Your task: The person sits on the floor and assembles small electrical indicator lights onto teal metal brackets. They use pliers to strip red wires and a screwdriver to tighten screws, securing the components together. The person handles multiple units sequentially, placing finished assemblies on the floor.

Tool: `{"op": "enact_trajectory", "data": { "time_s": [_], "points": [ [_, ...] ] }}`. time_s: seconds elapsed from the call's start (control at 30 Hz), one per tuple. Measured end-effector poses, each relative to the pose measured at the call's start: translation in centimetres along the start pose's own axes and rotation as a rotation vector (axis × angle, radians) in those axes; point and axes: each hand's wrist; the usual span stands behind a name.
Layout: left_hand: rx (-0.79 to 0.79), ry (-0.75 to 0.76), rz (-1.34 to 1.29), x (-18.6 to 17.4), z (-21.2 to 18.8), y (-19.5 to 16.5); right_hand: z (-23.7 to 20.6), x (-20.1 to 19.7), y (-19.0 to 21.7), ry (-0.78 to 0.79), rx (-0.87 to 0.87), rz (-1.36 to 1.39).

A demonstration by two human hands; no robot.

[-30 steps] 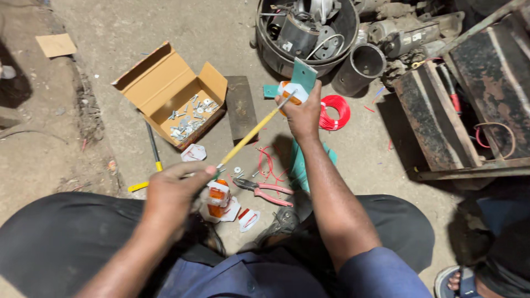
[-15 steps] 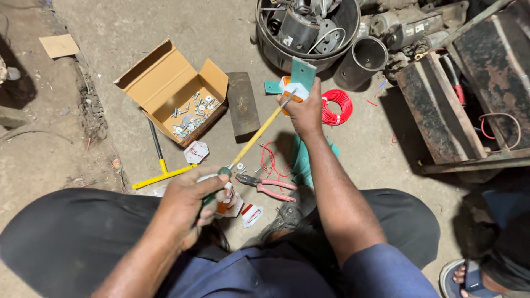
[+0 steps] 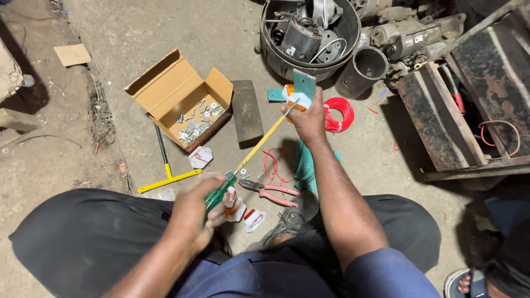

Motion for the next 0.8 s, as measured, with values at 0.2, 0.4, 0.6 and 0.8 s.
{"op": "enact_trajectory", "data": {
  "time_s": [0.2, 0.4, 0.6, 0.8],
  "points": [
    [0.022, -0.037, -0.151, 1.4, 0.3, 1.1, 0.1, 1.0, -0.9, 0.051, 0.021, 0.072],
    [-0.014, -0.113, 0.064, 1.6, -0.2, 2.1, -0.1, 0.4, -1.3, -0.004, -0.129, -0.107],
    [-0.36, -0.09, -0.552, 1.6, -0.1, 3.5, -0.6, 2.3, -1.1, 0.036, -0.02, -0.015],
    [0.407, -0.192, 0.338, -0.3, 0.2, 2.9, -1.2, 2.6, -2.0, 0.092, 0.063, -0.124]
  ]
}}
Point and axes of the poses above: each hand's wrist, its own z-axis towards the middle knuckle, its own x-axis out of the palm, y = z × x, and after that the axes turned 6 degrees about -z, right-handed
